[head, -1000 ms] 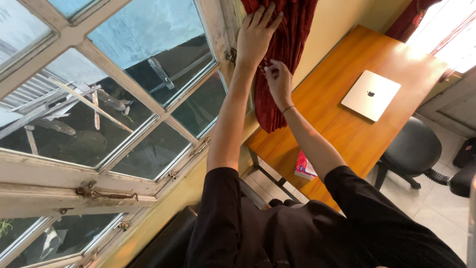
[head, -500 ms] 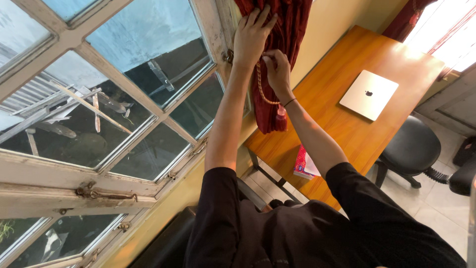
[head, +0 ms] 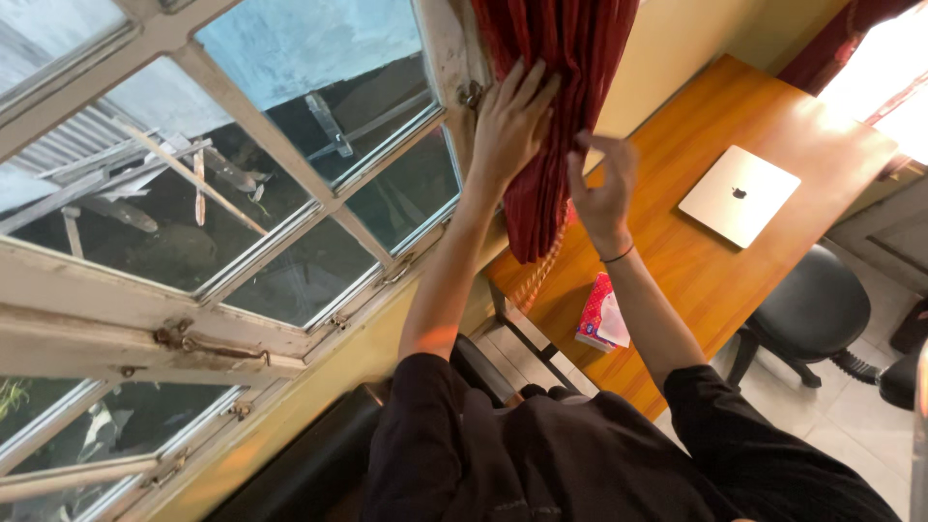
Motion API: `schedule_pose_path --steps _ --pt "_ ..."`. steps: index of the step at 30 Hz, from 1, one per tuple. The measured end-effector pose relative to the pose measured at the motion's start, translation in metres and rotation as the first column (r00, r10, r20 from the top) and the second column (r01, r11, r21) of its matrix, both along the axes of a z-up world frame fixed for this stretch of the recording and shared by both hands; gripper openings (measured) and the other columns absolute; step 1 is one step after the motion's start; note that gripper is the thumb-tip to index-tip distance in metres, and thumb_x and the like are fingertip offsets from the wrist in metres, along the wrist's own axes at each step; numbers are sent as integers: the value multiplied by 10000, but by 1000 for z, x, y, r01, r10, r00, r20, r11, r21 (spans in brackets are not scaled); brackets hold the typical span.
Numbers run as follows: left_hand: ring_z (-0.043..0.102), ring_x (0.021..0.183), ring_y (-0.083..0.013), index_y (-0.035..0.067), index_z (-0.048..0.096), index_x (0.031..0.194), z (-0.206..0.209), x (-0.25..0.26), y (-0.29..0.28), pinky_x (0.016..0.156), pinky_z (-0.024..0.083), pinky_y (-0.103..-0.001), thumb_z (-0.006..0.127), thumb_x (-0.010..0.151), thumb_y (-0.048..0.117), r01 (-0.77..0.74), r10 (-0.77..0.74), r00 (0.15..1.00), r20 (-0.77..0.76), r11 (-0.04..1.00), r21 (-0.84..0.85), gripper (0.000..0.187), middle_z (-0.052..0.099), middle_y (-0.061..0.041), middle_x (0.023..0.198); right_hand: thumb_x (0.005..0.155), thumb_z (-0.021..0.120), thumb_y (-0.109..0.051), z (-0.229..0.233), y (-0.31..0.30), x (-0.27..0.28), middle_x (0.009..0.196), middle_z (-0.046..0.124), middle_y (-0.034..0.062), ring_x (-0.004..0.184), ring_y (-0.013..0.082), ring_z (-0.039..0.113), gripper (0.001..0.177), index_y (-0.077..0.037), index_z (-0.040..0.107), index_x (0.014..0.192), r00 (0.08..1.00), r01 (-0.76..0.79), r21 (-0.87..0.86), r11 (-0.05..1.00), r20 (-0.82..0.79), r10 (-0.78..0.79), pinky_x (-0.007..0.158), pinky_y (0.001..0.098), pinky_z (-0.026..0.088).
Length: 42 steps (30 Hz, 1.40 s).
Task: The person opens a cabinet door, then opens a window and closes it, and finally closes the cabinet door. The person also adjusts the window curtain.
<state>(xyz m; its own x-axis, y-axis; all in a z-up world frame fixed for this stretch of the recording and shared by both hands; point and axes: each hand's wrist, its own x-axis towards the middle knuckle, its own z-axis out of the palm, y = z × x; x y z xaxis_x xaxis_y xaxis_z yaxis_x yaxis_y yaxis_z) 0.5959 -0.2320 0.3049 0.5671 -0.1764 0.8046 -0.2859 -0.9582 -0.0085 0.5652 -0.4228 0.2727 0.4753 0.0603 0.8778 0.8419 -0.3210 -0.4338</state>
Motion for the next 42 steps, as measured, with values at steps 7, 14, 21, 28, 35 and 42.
schedule_pose_path --steps 7,14,21,28,35,42 --pt "513 1392 -269 169 664 1327 -38 -70 -8 1164 377 -436 674 985 226 -80 106 989 99 969 -234 347 582 -73 1483 958 913 -205 60 39 -20 1542 429 175 1464 364 410 761 -54 437 1533 987 -94 36 995 133 89 1227 481 365" --pt "496 1362 -309 137 662 1335 -72 -136 19 1162 332 -481 683 905 199 -164 199 976 89 940 -301 435 592 -101 1397 907 939 -226 43 107 -65 1584 328 239 1486 426 293 845 -52 423 1554 983 -180 -42 983 42 181 1251 556 243" --pt "533 1372 -309 90 537 1358 -88 -229 48 1204 344 -498 656 969 139 -152 251 944 214 908 -391 409 549 -137 1482 977 918 -163 6 154 -113 1673 361 170 1585 454 159 842 -20 377 1606 937 -350 -81 933 -42 348 1282 573 175" --pt "514 1406 -311 137 531 1318 -84 -340 66 1261 319 -509 621 958 77 -364 472 832 292 861 -356 376 463 -122 1558 1046 809 -198 -11 190 -187 1740 -18 193 1602 419 -30 842 -101 264 1681 893 -449 53 892 -8 450 1314 604 68" --pt "559 1344 -277 156 547 1344 -91 -429 77 1208 394 -459 651 930 75 -532 663 711 233 724 -438 435 487 -79 1561 1049 750 -207 -27 207 -272 1722 -31 198 1607 436 -68 878 -112 164 1697 752 -656 36 754 -67 656 1278 609 -3" --pt "603 1291 -249 134 574 1333 -91 -520 109 1095 455 -420 650 963 56 -747 861 474 183 503 -434 385 548 -42 1522 1005 644 -55 -46 240 -359 1755 212 178 1623 393 110 746 -66 281 1657 398 -916 15 402 -109 911 1338 545 117"
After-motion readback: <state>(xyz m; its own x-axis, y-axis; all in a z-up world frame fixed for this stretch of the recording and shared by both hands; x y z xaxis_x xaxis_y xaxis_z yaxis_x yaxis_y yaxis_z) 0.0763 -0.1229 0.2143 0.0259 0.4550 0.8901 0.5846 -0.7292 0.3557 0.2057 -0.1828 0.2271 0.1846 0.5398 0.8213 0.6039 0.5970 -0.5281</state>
